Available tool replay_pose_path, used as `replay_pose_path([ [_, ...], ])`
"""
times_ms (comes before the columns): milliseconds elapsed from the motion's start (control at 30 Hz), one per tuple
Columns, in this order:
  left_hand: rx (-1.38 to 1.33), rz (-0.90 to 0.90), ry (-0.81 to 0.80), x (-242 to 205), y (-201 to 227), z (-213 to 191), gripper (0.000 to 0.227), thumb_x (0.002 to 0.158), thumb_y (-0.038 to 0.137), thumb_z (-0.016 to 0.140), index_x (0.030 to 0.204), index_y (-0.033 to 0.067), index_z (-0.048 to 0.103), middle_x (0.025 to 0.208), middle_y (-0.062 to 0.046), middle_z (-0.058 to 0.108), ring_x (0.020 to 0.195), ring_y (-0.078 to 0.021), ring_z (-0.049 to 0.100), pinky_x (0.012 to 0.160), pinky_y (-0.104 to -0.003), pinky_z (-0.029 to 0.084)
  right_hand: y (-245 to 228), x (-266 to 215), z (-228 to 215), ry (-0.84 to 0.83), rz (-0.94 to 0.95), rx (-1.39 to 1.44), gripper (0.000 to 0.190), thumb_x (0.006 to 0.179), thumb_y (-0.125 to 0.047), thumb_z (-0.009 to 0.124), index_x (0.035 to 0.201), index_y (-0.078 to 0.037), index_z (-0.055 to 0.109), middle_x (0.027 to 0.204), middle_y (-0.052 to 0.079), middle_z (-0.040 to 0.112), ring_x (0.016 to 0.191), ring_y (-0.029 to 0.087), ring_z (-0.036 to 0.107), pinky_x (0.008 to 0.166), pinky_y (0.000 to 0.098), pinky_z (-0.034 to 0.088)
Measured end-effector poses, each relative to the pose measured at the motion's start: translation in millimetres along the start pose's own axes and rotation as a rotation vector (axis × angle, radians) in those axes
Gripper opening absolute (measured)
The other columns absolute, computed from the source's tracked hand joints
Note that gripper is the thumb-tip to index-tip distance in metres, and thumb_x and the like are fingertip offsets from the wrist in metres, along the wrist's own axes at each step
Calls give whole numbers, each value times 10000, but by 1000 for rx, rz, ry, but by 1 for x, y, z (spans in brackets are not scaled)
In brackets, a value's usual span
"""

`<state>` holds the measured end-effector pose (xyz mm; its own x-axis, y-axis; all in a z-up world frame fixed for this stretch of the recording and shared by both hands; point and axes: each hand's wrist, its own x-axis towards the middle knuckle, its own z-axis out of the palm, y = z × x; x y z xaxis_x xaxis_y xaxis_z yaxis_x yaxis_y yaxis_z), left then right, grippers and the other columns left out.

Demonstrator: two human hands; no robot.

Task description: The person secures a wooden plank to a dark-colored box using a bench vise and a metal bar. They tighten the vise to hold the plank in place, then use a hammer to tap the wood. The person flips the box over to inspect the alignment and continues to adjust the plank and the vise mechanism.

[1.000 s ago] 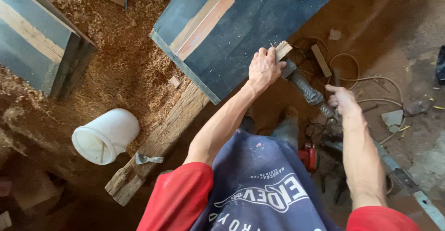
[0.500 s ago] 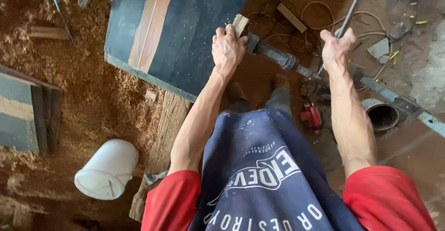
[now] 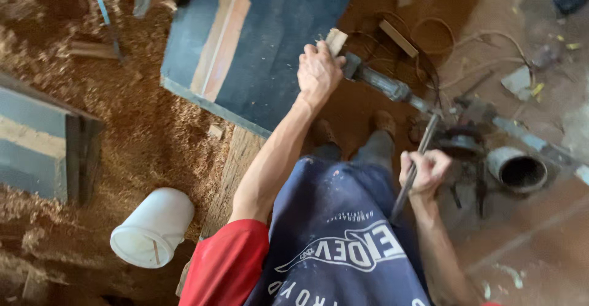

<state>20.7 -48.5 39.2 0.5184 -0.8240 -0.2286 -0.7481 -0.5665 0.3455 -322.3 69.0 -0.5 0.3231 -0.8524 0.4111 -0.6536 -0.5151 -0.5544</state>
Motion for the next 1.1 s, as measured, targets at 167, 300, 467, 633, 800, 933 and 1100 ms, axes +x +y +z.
replay_pose_path([
  [167, -21, -49, -134, 4, 0, -4, 631, 934, 418, 689, 1294, -66, 504, 1145, -266, 562, 985, -391, 652, 761, -465, 612, 26, -35, 37, -220, 145, -105, 312, 908, -59, 815, 1196, -132, 719, 1007, 191, 575, 808, 388, 642, 649, 499, 522],
  [300, -58, 32, 44, -1, -4, 2, 640, 860, 399, 730, 1250, -69, 534, 1092, -266, 581, 982, -432, 637, 774, -477, 592, 65, -27, 64, -382, 44, 10, 420, 885, 38, 685, 1250, -170, 686, 1045, 153, 625, 999, 405, 646, 804, 499, 549],
  [467, -78, -12, -49, 0, -6, 6, 549, 922, 403, 711, 1186, -56, 564, 1112, -256, 588, 1006, -403, 652, 794, -467, 601, 62, -24, 70, -474, 227, 14, 581, 732, 39, 687, 1282, -149, 691, 1179, 284, 512, 1063, 444, 552, 933, 522, 489],
  [633, -27, 65, 114, -3, -9, 15, 617, 849, 395, 751, 1240, -42, 561, 1083, -257, 599, 967, -428, 649, 789, -484, 585, 56, -53, 101, -143, 320, -20, 481, 762, -20, 788, 1225, -132, 722, 1164, 281, 489, 1071, 438, 524, 937, 502, 451],
  [800, 2, 4, -17, 5, -6, 12, 579, 900, 400, 729, 1253, -27, 561, 1124, -251, 595, 987, -406, 655, 817, -471, 589, 72, -79, 129, -43, 483, 79, 120, 843, -41, 770, 894, -107, 684, 951, 117, 670, 963, 328, 627, 902, 442, 494],
  [933, 13, -34, -86, 5, -2, 8, 608, 908, 399, 720, 1287, -45, 549, 1133, -260, 579, 985, -391, 646, 804, -468, 586, 110, -59, 142, -78, 524, 81, 139, 828, -137, 823, 846, -78, 698, 895, 146, 678, 909, 351, 635, 835, 487, 515],
  [1100, 13, -9, -12, 3, 1, 7, 605, 877, 384, 754, 1264, -45, 571, 1126, -249, 590, 1001, -397, 638, 842, -482, 567, 187, 20, 145, -290, 1573, 1017, 257, 896, -225, 664, 995, 11, 646, 903, 205, 643, 838, 331, 634, 747, 462, 576],
])
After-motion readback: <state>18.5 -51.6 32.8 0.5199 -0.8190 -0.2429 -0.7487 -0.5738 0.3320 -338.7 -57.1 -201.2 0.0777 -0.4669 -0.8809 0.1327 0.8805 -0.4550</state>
